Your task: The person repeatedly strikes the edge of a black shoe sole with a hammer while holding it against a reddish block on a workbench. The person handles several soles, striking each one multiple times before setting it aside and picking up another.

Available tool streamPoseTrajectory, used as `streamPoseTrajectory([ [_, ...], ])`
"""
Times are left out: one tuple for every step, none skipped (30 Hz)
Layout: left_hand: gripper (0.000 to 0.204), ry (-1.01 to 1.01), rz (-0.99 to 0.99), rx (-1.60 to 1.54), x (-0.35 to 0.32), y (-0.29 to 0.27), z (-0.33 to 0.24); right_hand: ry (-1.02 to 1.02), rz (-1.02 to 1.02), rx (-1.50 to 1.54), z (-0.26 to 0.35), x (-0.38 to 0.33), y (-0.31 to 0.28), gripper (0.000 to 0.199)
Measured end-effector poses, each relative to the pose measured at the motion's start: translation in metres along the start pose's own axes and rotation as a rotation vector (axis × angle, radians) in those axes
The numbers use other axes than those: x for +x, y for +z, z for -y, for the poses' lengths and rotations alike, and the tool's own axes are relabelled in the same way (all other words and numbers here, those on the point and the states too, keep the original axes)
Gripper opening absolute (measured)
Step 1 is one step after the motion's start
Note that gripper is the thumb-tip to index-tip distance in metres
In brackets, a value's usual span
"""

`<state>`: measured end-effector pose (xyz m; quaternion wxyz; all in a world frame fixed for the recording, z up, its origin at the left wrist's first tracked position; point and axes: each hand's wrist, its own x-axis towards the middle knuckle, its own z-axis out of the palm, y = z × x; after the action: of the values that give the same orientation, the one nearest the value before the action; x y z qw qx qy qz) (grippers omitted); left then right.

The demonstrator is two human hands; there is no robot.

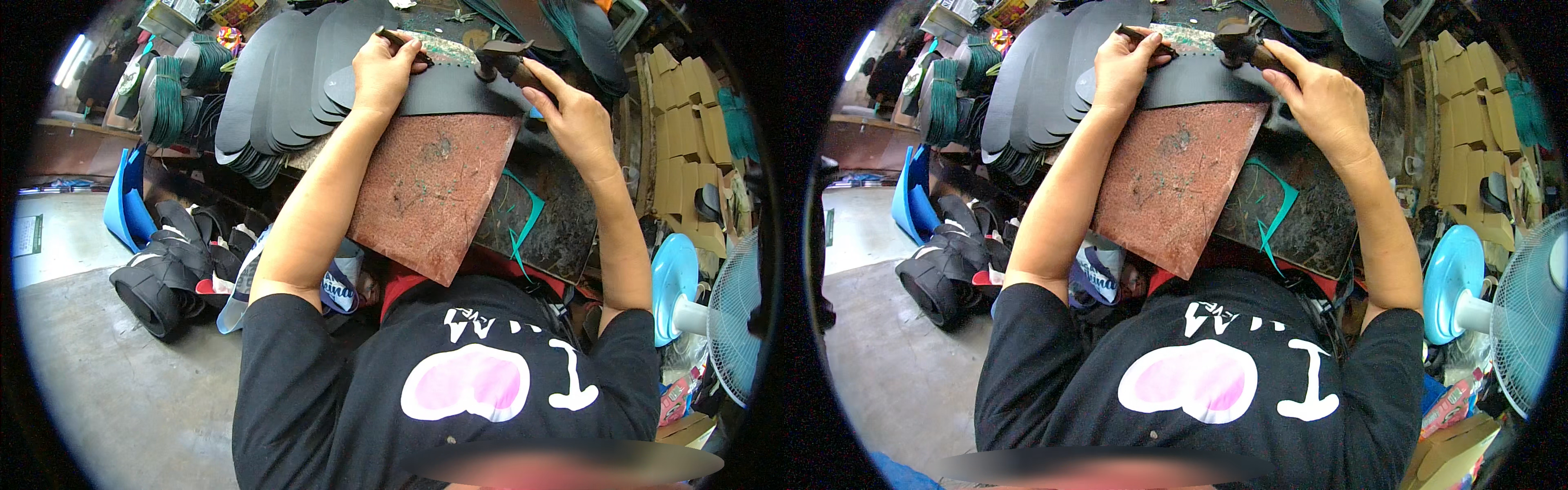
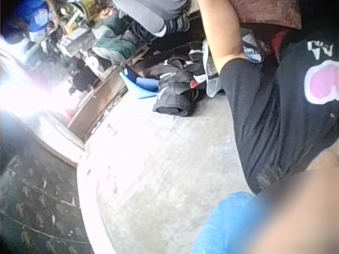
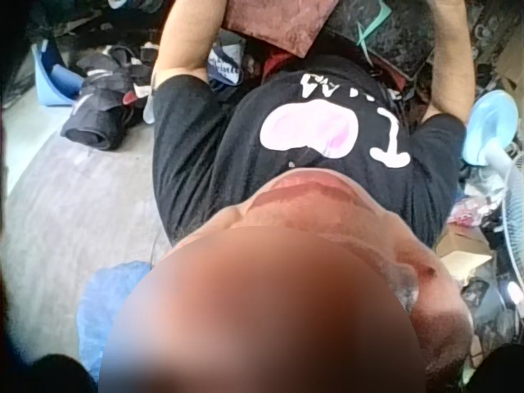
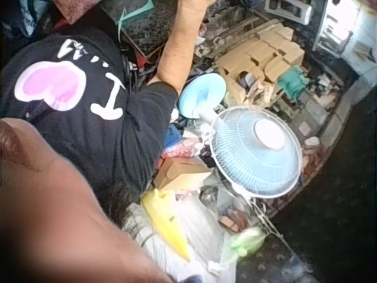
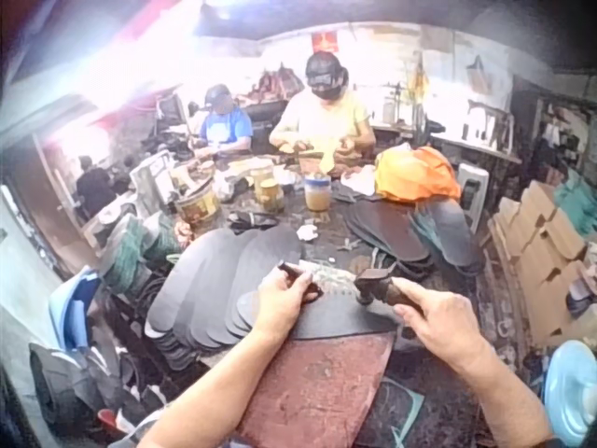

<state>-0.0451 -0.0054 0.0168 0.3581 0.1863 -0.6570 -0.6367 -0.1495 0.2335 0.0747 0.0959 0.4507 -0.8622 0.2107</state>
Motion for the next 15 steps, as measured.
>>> streamPoseTrajectory([
  [0.011,0.004,-0.002,0.048,0.000,0.000,-0.001,-0.063,-0.064,0.035,0.003,0.002,-0.009,0.041],
  [0.014,-0.007,0.018,0.074,-0.001,0.000,-0.002,-0.100,-0.082,0.055,0.006,0.004,-0.019,0.040],
  [0.015,0.010,0.024,0.133,-0.001,0.001,-0.003,-0.193,-0.169,0.112,0.009,0.007,-0.031,0.039],
  [0.015,0.039,0.033,0.188,-0.001,0.001,-0.005,-0.172,-0.222,0.289,0.012,0.006,-0.044,0.039],
  [0.015,0.033,0.038,0.254,-0.001,0.002,-0.007,-0.182,-0.260,0.406,0.017,0.006,-0.053,0.040],
  [0.015,0.207,0.060,0.429,-0.001,0.003,-0.009,-0.178,-0.316,0.557,0.022,0.008,-0.055,0.042],
  [0.016,0.346,0.079,0.613,-0.002,0.005,-0.011,-0.183,-0.378,0.682,0.026,0.009,-0.056,0.043],
  [0.017,0.501,0.078,0.798,-0.002,0.008,-0.012,-0.199,-0.418,0.761,0.029,0.011,-0.051,0.044],
  [0.017,0.561,0.085,0.836,-0.002,0.012,-0.012,-0.222,-0.349,0.571,0.030,0.014,-0.044,0.043],
  [0.016,0.594,0.109,0.913,-0.003,0.016,-0.012,-0.258,-0.290,0.383,0.029,0.016,-0.036,0.042],
  [0.016,0.658,0.126,0.969,-0.004,0.018,-0.011,-0.309,-0.213,0.081,0.026,0.018,-0.024,0.043],
  [0.015,0.600,0.084,0.955,-0.004,0.018,-0.011,-0.262,-0.186,0.268,0.020,0.017,-0.016,0.042],
  [0.015,0.560,0.037,0.926,-0.005,0.018,-0.009,-0.223,-0.198,0.185,0.010,0.015,-0.010,0.042],
  [0.014,0.513,-0.002,0.891,-0.004,0.017,-0.008,-0.186,-0.208,0.100,0.000,0.013,-0.007,0.042],
  [0.013,0.339,-0.017,0.698,-0.003,0.012,-0.007,-0.135,-0.236,0.013,-0.008,0.008,-0.003,0.041],
])
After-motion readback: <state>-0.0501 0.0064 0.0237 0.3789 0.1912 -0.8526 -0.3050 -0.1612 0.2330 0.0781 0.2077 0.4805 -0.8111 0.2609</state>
